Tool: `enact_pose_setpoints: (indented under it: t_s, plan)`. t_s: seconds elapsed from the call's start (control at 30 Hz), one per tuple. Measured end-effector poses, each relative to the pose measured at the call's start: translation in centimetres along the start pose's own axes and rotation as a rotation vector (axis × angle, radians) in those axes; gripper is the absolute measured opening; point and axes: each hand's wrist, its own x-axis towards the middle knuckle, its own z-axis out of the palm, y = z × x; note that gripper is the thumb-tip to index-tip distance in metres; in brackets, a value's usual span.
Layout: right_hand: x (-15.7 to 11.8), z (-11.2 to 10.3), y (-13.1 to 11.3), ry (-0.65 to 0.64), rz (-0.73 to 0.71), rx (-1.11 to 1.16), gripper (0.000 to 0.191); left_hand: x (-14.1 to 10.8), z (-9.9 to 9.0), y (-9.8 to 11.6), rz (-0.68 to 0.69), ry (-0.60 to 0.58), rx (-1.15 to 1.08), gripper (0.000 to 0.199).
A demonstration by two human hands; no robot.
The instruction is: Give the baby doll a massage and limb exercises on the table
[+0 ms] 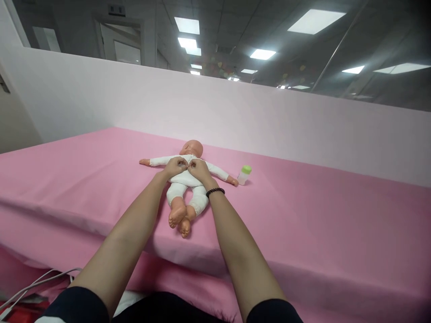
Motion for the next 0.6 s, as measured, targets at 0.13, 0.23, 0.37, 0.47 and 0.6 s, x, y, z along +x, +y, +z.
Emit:
enact_pose_setpoints:
  t_s: [0.13, 0.23, 0.37, 0.47, 0.6]
  plan:
    - [0.1, 0.1, 0.1, 0.004, 0.007, 0.040, 0.027, 0.2, 0.2, -0.3, -0.002, 0.007, -0.084, 0.016]
    - [-0.1, -0.1, -0.1, 0.027, 0.000, 0.075, 0.026, 0.0, 0.0, -0.3, -0.003, 0.003, -0.138, 0.021]
    - [-0.6, -0.6, -0.7, 0.010, -0.025, 0.104, 0.029, -0.4, -0.4, 0.0, -0.011, -0.041, -0.186, 0.029]
    - [-0.8, -1.1, -1.1, -0.028, -0.038, 0.090, 0.036, -0.5, -0.5, 0.1, -0.019, -0.052, -0.198, 0.030]
    - [-1.0, -1.3, -1.5, -0.058, -0.030, 0.047, 0.038, -0.3, -0.3, 0.1, -0.034, -0.041, -0.186, 0.027]
